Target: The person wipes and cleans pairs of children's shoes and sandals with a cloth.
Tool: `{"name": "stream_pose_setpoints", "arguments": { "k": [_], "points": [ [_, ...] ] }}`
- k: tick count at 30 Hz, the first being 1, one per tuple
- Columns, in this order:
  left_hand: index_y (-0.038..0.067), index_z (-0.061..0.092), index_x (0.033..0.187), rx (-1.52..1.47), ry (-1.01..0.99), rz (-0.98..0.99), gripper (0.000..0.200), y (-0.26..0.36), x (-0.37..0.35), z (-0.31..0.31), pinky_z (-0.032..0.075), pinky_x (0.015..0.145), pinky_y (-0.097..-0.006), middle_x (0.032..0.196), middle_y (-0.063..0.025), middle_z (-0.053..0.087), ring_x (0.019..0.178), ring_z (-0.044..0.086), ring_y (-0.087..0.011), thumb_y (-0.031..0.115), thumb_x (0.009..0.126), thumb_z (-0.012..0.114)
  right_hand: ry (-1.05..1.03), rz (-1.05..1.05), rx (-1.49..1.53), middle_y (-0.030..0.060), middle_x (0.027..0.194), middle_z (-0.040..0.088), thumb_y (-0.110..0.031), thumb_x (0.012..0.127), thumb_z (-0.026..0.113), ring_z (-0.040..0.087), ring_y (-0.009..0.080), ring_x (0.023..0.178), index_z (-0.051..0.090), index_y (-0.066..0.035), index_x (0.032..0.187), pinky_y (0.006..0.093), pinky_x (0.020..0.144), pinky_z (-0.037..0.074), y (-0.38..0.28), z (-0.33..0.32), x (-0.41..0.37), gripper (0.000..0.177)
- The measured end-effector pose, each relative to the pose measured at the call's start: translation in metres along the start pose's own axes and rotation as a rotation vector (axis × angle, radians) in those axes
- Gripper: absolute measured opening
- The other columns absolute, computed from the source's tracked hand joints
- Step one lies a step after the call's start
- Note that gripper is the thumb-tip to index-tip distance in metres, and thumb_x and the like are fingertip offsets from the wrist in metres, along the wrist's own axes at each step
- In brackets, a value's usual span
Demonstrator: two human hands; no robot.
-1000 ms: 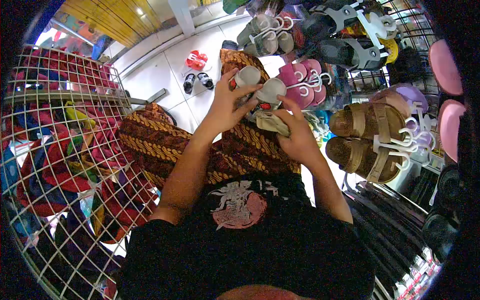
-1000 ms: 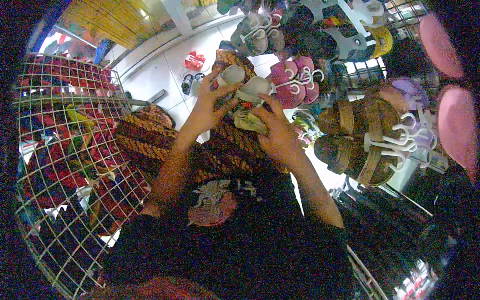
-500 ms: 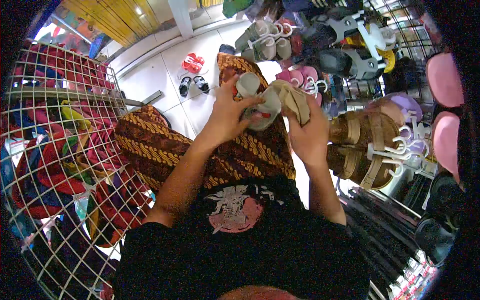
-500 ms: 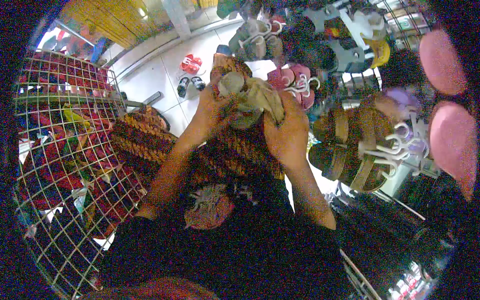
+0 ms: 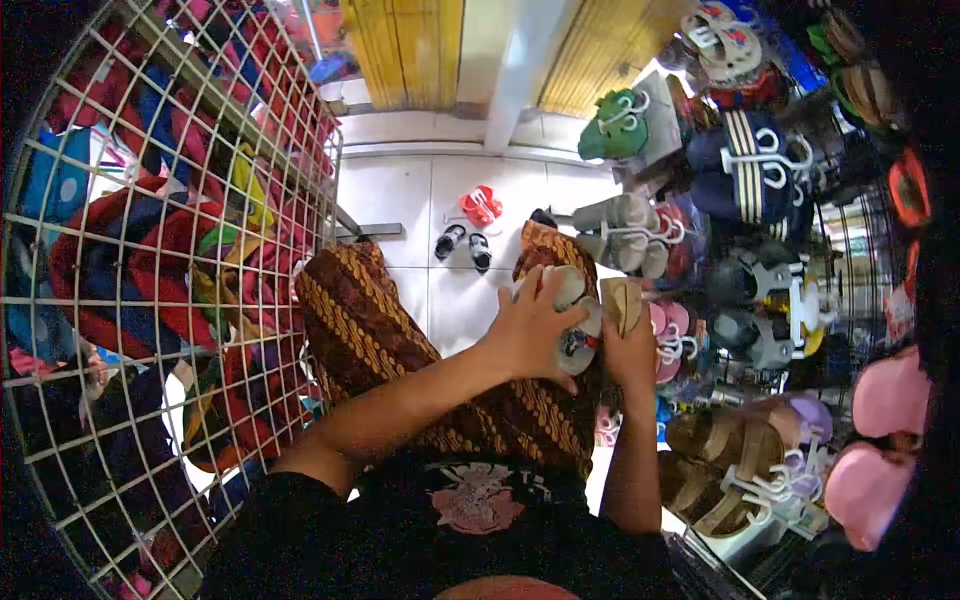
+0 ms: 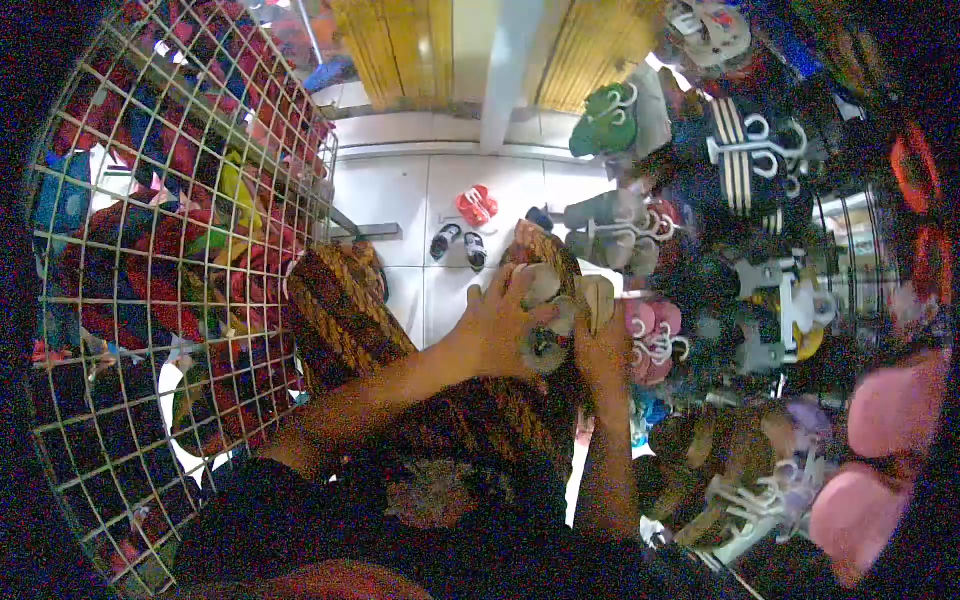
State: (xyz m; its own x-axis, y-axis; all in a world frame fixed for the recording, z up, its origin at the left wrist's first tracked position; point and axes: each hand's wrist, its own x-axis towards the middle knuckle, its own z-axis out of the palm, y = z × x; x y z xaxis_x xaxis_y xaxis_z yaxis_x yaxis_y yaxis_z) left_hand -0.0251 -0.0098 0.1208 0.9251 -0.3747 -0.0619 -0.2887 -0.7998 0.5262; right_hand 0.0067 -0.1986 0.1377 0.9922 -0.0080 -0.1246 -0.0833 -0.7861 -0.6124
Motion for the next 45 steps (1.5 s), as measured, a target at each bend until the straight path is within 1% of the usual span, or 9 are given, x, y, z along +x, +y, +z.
{"name": "stream_pose_setpoints", "arguments": {
  "k": [9,10,12,14,22,25,28,42,45],
  "points": [
    [0.021,0.053,0.138,0.079,0.024,0.156,0.088,-0.026,0.007,0.001,0.012,0.112,-0.0707,0.124,-0.0234,0.055,0.124,0.048,-0.0426,0.062,0.063,0.077,-0.041,-0.223,-0.045,0.0242,0.124,0.06,-0.015,0.093,0.057,0.059,0.041,0.113,0.05,-0.002,0.133,0.047,0.096,0.046,-0.006,0.02,0.021,0.043],
    [0.016,0.052,0.137,-0.002,0.047,0.156,0.082,-0.03,0.011,0.005,0.031,0.107,-0.0622,0.118,-0.0235,0.059,0.113,0.057,-0.0408,0.054,0.068,0.077,-0.064,-0.263,-0.13,0.0246,0.128,0.056,-0.015,0.095,0.053,0.056,0.0412,0.116,0.051,-0.003,0.133,0.0474,0.1,0.042,-0.003,0.023,0.027,0.04],
    [0.015,0.053,0.131,-0.111,-0.078,0.036,0.085,-0.034,0.017,0.002,0.039,0.1,-0.0559,0.11,-0.0215,0.062,0.11,0.058,-0.0397,0.057,0.063,0.082,-0.067,-0.4,-0.013,0.0267,0.126,0.057,-0.018,0.093,0.056,0.056,0.0438,0.115,0.05,-0.002,0.133,0.0476,0.102,0.044,-0.03,0.012,0.039,0.044],
    [0.015,0.052,0.13,-0.121,-0.159,-0.016,0.089,-0.048,0.023,0.001,0.047,0.085,-0.0496,0.101,-0.0194,0.065,0.105,0.062,-0.0387,0.06,0.06,0.084,-0.121,-0.099,-0.062,0.0271,0.12,0.061,-0.023,0.09,0.06,0.059,0.0454,0.11,0.051,-0.001,0.131,0.0482,0.097,0.047,-0.044,0.018,0.051,0.048],
    [0.023,0.063,0.122,0.094,0.12,0.096,0.07,-0.099,0.032,-0.003,0.041,0.094,-0.0494,0.108,-0.014,0.059,0.106,0.058,-0.0357,0.034,0.059,0.089,-0.18,-0.086,-0.212,0.0271,0.11,0.066,-0.04,0.086,0.068,0.064,0.0455,0.1,0.06,-0.004,0.116,0.0525,0.086,0.052,-0.064,0.018,0.095,0.047],
    [0.017,0.063,0.123,0.078,0.035,0.07,0.075,-0.083,0.03,-0.005,0.039,0.099,-0.0497,0.108,-0.0159,0.058,0.111,0.055,-0.0356,0.044,0.057,0.088,-0.198,-0.004,-0.402,0.0229,0.099,0.069,-0.046,0.084,0.07,0.066,0.0433,0.094,0.063,-0.009,0.112,0.0511,0.079,0.053,-0.08,-0.019,0.064,0.047],
    [0.025,0.064,0.116,-0.026,0.072,0.196,0.057,-0.068,0.023,-0.017,0.038,0.093,-0.044,0.1,-0.0111,0.056,0.098,0.059,-0.0301,0.018,0.063,0.083,-0.18,0.014,-0.51,0.0206,0.093,0.069,-0.051,0.082,0.07,0.067,0.0415,0.091,0.064,-0.011,0.108,0.051,0.076,0.053,-0.078,-0.022,0.042,0.048],
    [0.022,0.063,0.116,-0.001,0.188,0.29,0.045,-0.049,0.014,0.006,0.039,0.095,-0.0469,0.098,-0.0135,0.057,0.098,0.06,-0.0316,0.018,0.073,0.076,0.078,0.108,-0.547,0.0192,0.101,0.071,-0.046,0.082,0.071,0.068,0.0394,0.093,0.066,-0.012,0.111,0.0515,0.08,0.054,-0.062,-0.03,0.024,0.045],
    [0.022,0.062,0.116,0.056,0.172,0.277,0.042,-0.049,0.014,0.006,0.039,0.096,-0.0477,0.099,-0.0136,0.057,0.1,0.06,-0.0315,0.016,0.076,0.072,-0.156,-0.015,-0.52,0.0189,0.097,0.071,-0.048,0.083,0.071,0.068,0.0396,0.092,0.066,-0.011,0.11,0.0519,0.079,0.054,-0.055,-0.033,0.016,0.045]
  ]
}}
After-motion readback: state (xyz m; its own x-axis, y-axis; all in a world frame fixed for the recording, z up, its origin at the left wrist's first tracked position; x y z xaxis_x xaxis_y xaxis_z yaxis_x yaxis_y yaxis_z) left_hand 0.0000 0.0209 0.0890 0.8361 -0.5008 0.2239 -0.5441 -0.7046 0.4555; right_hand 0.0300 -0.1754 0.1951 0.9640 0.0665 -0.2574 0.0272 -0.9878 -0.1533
